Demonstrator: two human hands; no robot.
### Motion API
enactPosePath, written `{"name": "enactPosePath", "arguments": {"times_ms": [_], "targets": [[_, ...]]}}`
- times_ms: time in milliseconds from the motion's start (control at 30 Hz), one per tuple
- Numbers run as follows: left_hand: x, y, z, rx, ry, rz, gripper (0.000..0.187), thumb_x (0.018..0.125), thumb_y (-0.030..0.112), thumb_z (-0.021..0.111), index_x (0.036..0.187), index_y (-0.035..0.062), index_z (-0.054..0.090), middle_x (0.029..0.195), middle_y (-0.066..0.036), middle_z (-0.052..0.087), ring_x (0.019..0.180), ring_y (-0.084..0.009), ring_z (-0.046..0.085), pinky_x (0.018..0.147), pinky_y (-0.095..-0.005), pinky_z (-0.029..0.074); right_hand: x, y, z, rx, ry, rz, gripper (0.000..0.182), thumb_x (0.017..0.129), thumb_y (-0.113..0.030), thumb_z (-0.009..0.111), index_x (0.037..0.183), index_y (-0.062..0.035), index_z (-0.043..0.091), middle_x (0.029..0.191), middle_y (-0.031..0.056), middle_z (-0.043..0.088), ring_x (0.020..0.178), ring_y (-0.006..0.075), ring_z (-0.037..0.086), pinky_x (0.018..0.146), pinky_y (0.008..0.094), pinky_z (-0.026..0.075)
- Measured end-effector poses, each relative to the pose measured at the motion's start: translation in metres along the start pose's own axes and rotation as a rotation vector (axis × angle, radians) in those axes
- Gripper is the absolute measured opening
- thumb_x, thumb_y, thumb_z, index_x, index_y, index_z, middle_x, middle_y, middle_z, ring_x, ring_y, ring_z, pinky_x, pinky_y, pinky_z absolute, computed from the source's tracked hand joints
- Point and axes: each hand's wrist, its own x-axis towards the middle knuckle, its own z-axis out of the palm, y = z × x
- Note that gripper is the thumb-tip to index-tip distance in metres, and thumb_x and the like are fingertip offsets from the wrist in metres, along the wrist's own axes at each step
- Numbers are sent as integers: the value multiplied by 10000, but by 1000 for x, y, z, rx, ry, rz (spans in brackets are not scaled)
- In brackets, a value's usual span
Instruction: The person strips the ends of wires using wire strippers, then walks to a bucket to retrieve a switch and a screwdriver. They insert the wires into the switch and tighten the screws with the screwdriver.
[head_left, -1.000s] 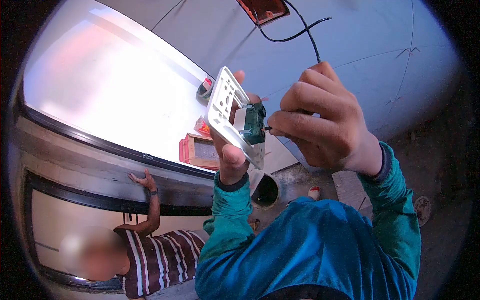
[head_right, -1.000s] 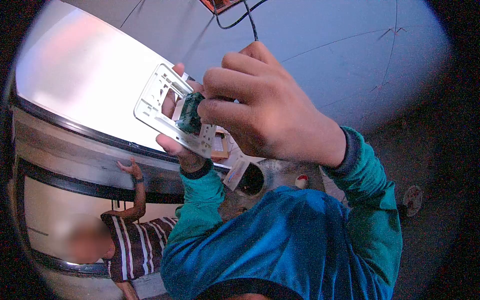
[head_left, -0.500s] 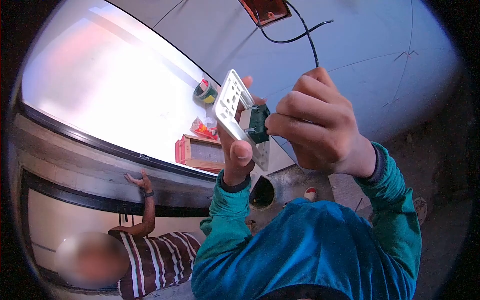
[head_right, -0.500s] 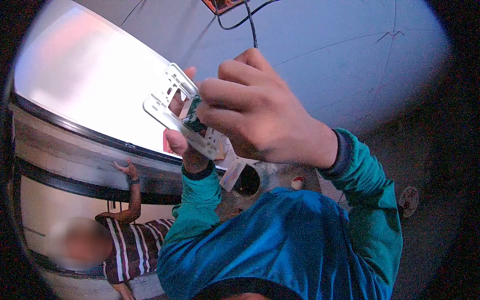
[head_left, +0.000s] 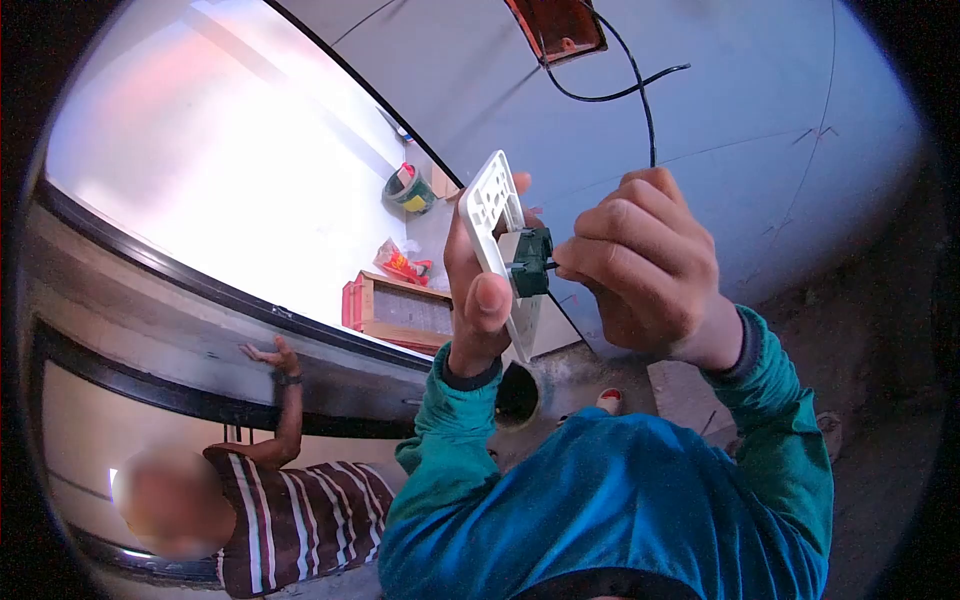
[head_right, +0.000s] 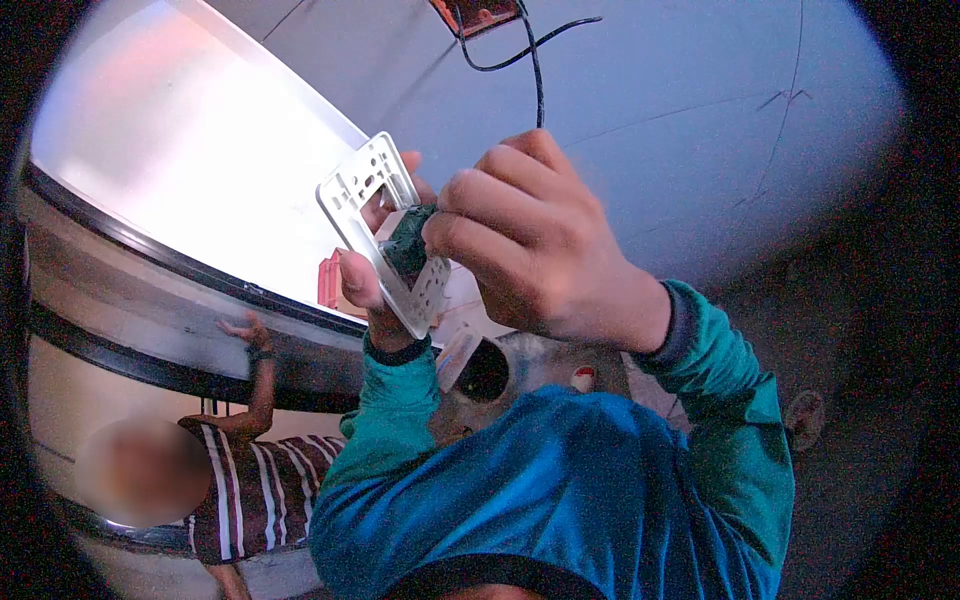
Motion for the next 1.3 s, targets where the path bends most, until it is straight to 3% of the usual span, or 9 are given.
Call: {"name": "enactPosePath", "arguments": {"times_ms": [167,433,567,833,967,1167,1233,1267,1300], "targets": [[-11,8,8,-59,58,-39,1025,647,791,488,1241,-34,360,906,-67,492,821,-127,516,710,-238,470,-6,-9,9,-54,70,-41,322,485,-146,553,786,-35,577,707,43,455,635,198,460,616,335,378],[-11,-2,1,-90,20,-13,1054,697,748,450,1333,-69,252,1281,-189,389,1028,-206,480,785,-290,468,-9,-1,2,-21,-91,18,288,530,-110,617,811,-54,591,733,34,495,680,198,486,694,364,377],[-13,4,4,-16,16,-42,1058,710,787,348,1311,-83,299,1260,-195,418,1000,-222,502,783,-279,468,-14,-5,0,-50,-59,34,283,547,-106,640,823,-63,592,750,29,507,688,202,491,708,371,368],[-16,8,22,73,102,72,1119,664,835,402,1279,-98,344,1231,-198,452,1047,-254,520,797,-351,479,-21,-9,2,-65,24,55,282,509,-144,605,779,-62,600,756,39,511,674,195,489,658,346,351],[-20,1,25,124,214,166,1084,673,827,399,1231,-102,403,1117,-178,527,930,-235,568,774,-334,485,-18,-9,2,-93,55,8,301,491,-160,591,776,-63,603,775,45,523,665,186,486,648,341,350],[-28,-5,16,-374,251,-41,930,741,708,420,1299,-28,312,1215,-163,423,947,-204,485,818,-309,451,-14,-10,3,-101,30,-109,232,581,-119,630,797,-50,581,781,42,526,679,187,501,636,356,375],[-21,3,10,-511,311,21,850,784,642,382,1301,-29,313,1142,-190,477,803,-186,498,587,-260,477,-29,-14,-7,-82,321,2,180,717,-136,655,848,-36,585,781,56,523,715,175,511,661,357,391],[-19,6,7,-544,321,63,834,794,625,377,1299,-36,311,1138,-195,480,763,-173,498,492,-227,439,-45,-16,2,110,499,294,249,851,-237,606,942,-6,581,872,88,575,790,180,537,708,341,421],[-16,8,4,-576,332,106,818,803,608,372,1297,-42,310,1135,-199,483,723,-159,497,398,-194,402,-42,-12,5,108,497,286,249,851,-237,606,942,-6,581,872,88,575,790,180,537,708,341,421]]}}
